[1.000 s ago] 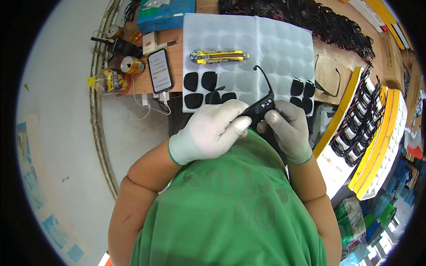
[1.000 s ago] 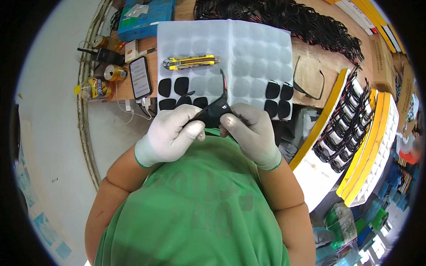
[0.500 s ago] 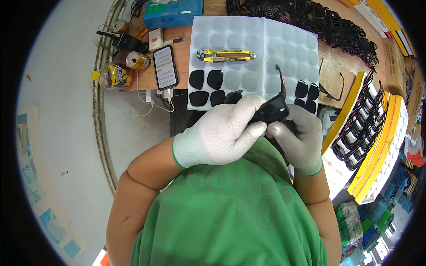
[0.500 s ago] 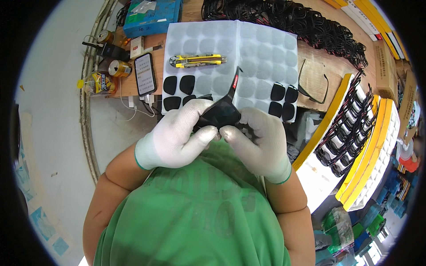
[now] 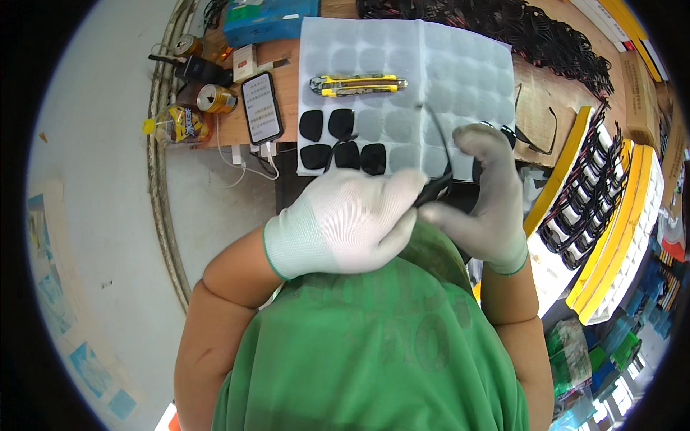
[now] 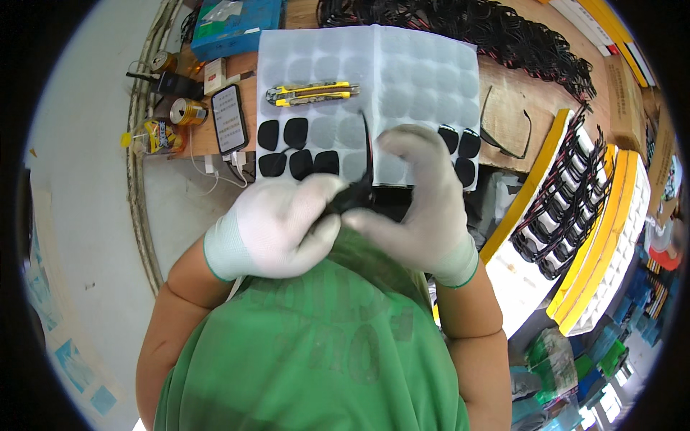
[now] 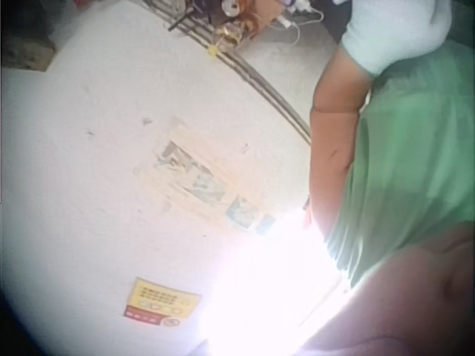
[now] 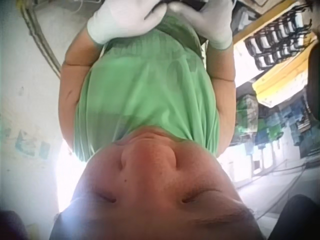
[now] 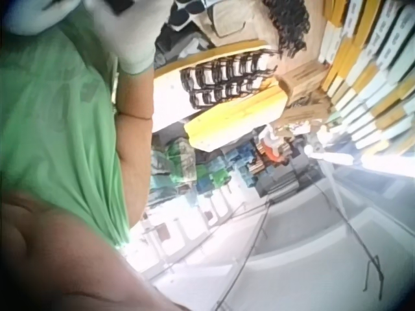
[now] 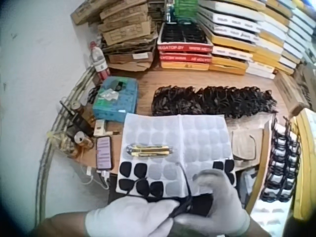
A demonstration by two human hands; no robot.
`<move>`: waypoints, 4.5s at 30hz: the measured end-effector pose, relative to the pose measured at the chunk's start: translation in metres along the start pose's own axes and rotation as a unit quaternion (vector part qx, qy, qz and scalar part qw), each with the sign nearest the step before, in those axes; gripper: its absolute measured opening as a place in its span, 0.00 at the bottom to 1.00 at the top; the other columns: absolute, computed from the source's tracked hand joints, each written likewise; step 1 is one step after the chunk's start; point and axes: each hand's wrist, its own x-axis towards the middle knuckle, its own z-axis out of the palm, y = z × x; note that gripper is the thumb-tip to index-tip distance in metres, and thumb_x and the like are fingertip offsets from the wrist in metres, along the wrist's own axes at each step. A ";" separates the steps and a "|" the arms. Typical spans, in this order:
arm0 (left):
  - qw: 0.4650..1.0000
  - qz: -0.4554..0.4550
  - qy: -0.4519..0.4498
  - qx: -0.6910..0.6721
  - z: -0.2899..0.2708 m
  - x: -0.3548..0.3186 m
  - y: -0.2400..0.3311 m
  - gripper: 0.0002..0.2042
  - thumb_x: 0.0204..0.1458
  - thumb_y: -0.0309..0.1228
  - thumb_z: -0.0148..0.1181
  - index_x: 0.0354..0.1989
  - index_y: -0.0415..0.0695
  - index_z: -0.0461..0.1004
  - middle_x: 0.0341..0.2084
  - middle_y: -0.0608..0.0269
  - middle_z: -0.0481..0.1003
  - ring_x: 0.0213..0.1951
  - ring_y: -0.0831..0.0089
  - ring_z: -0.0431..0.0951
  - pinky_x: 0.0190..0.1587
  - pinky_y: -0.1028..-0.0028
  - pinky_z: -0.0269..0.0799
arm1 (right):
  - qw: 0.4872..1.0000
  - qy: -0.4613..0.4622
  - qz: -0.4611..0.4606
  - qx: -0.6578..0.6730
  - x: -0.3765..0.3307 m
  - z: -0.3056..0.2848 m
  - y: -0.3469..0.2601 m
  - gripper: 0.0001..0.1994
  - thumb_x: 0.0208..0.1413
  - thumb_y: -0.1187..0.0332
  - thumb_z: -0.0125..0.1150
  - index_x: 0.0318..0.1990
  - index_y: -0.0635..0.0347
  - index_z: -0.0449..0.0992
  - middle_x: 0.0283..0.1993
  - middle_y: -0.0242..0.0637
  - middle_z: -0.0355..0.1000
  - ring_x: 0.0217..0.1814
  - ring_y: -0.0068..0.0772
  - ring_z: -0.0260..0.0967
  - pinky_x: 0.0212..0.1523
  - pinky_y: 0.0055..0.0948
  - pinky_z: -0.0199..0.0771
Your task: The person assembles sunglasses by attaching black lenses to frames. They pick up a frame, insert a lens into each side, and place the completed pair into a white tray. The process is repeated for multiple units.
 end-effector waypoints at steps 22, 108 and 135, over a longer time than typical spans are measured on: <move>0.822 -0.177 0.030 -0.540 0.026 0.010 -0.050 0.12 0.56 0.25 0.68 0.41 0.43 0.68 0.37 0.72 0.69 0.39 0.84 0.67 0.44 0.77 0.68 | 0.980 -0.074 0.141 0.123 -0.027 -0.003 0.006 0.24 0.55 0.83 0.51 0.62 0.68 0.60 0.39 0.47 0.77 0.37 0.36 0.77 0.44 0.34 0.77; 0.916 -0.370 0.084 0.133 -0.039 0.231 -0.300 0.35 0.46 0.44 0.68 0.57 0.29 0.72 0.52 0.35 0.77 0.54 0.46 0.78 0.58 0.60 0.73 | 0.866 0.024 0.131 -0.482 -0.014 -0.130 0.219 0.22 0.54 0.72 0.60 0.58 0.55 0.73 0.54 0.46 0.75 0.60 0.50 0.70 0.63 0.48 0.66; 0.975 -0.059 0.116 -0.179 0.029 0.018 -0.023 0.12 0.61 0.23 0.56 0.51 0.33 0.74 0.36 0.51 0.80 0.37 0.60 0.83 0.43 0.70 0.77 | 0.982 0.133 0.043 0.126 -0.011 0.004 0.019 0.15 0.56 0.80 0.67 0.50 0.69 0.77 0.43 0.39 0.79 0.40 0.22 0.75 0.43 0.23 0.76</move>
